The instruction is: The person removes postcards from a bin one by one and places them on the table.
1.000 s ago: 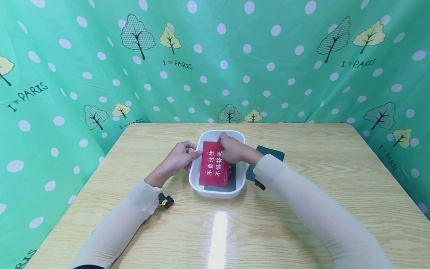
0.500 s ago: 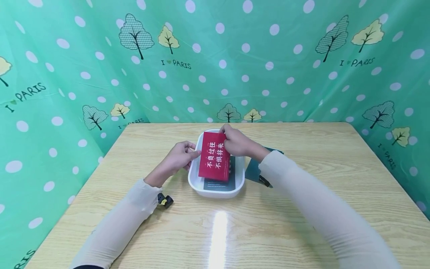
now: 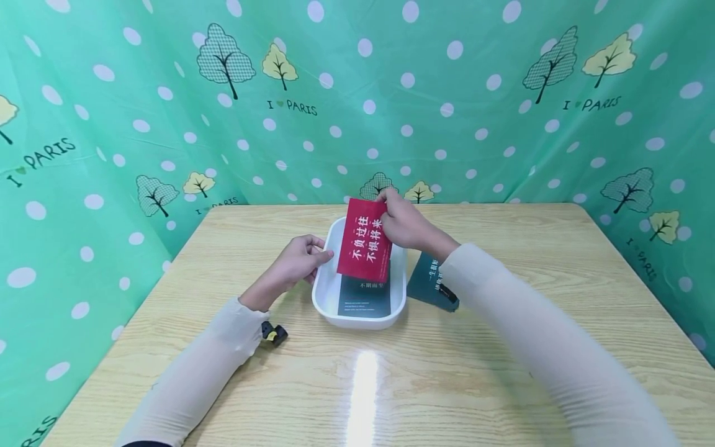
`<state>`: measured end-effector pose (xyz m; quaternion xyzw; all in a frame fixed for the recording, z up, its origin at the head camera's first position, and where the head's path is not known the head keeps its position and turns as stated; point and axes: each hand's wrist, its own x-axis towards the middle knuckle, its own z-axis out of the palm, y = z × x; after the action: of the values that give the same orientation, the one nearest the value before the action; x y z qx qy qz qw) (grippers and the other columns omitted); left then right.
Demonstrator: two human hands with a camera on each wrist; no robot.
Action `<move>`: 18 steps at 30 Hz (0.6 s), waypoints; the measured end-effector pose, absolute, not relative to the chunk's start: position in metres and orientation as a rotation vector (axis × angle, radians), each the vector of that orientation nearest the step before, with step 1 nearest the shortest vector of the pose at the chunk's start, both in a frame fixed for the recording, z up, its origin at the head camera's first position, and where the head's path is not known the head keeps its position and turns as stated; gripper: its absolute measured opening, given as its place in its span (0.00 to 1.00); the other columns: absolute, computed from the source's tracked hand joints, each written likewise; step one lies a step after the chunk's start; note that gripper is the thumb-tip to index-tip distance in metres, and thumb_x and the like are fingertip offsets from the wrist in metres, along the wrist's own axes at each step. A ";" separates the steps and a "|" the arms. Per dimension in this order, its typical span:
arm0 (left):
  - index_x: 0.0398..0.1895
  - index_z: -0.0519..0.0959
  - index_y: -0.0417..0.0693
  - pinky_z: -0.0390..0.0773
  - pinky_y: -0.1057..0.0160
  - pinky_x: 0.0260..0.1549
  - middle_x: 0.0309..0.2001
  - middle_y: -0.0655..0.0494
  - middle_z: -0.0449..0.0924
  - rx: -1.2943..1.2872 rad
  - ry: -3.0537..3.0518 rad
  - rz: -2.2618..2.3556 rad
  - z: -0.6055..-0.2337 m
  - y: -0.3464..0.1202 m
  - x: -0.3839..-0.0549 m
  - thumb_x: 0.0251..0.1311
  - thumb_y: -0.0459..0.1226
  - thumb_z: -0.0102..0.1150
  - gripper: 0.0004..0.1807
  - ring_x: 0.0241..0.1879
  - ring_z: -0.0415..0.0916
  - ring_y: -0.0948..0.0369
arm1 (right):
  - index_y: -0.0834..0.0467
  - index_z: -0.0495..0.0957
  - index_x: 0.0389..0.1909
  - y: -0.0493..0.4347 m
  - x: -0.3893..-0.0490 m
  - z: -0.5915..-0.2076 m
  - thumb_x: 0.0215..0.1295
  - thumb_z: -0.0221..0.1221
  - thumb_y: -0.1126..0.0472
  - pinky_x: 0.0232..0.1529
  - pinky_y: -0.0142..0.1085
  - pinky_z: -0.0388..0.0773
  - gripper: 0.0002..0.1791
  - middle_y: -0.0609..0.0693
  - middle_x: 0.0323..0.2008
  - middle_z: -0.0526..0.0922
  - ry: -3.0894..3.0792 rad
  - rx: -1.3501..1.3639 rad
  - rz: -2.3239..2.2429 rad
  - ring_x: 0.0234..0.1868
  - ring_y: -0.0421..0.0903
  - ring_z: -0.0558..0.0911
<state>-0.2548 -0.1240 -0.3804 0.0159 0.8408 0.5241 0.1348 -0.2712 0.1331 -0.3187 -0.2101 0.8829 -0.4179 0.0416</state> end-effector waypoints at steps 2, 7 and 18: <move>0.53 0.72 0.39 0.81 0.63 0.16 0.36 0.37 0.80 0.045 2.435 1.520 -0.381 -0.124 -0.255 0.71 0.39 0.62 0.16 0.18 0.74 0.58 | 0.65 0.60 0.63 0.136 -0.272 -0.318 0.80 0.41 0.68 0.54 0.51 0.83 0.16 0.64 0.56 0.73 2.709 -0.638 -1.317 0.52 0.58 0.77; 0.52 0.72 0.39 0.81 0.63 0.16 0.35 0.39 0.79 0.051 2.437 1.522 -0.381 -0.123 -0.255 0.71 0.39 0.63 0.15 0.18 0.74 0.58 | 0.64 0.59 0.63 0.145 -0.273 -0.316 0.81 0.38 0.67 0.50 0.49 0.83 0.15 0.62 0.56 0.70 2.710 -0.591 -1.403 0.52 0.57 0.77; 0.52 0.73 0.38 0.81 0.63 0.15 0.33 0.45 0.81 0.052 2.428 1.555 -0.383 -0.123 -0.255 0.71 0.37 0.62 0.14 0.18 0.75 0.59 | 0.64 0.56 0.65 0.179 -0.285 -0.315 0.82 0.34 0.62 0.48 0.48 0.81 0.17 0.65 0.56 0.67 2.722 -0.461 -1.428 0.51 0.59 0.76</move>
<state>-0.2551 -0.1231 -0.3828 0.0180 0.8351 0.5346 0.1286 -0.2849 0.1789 -0.3148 -0.1484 0.8756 -0.4594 0.0169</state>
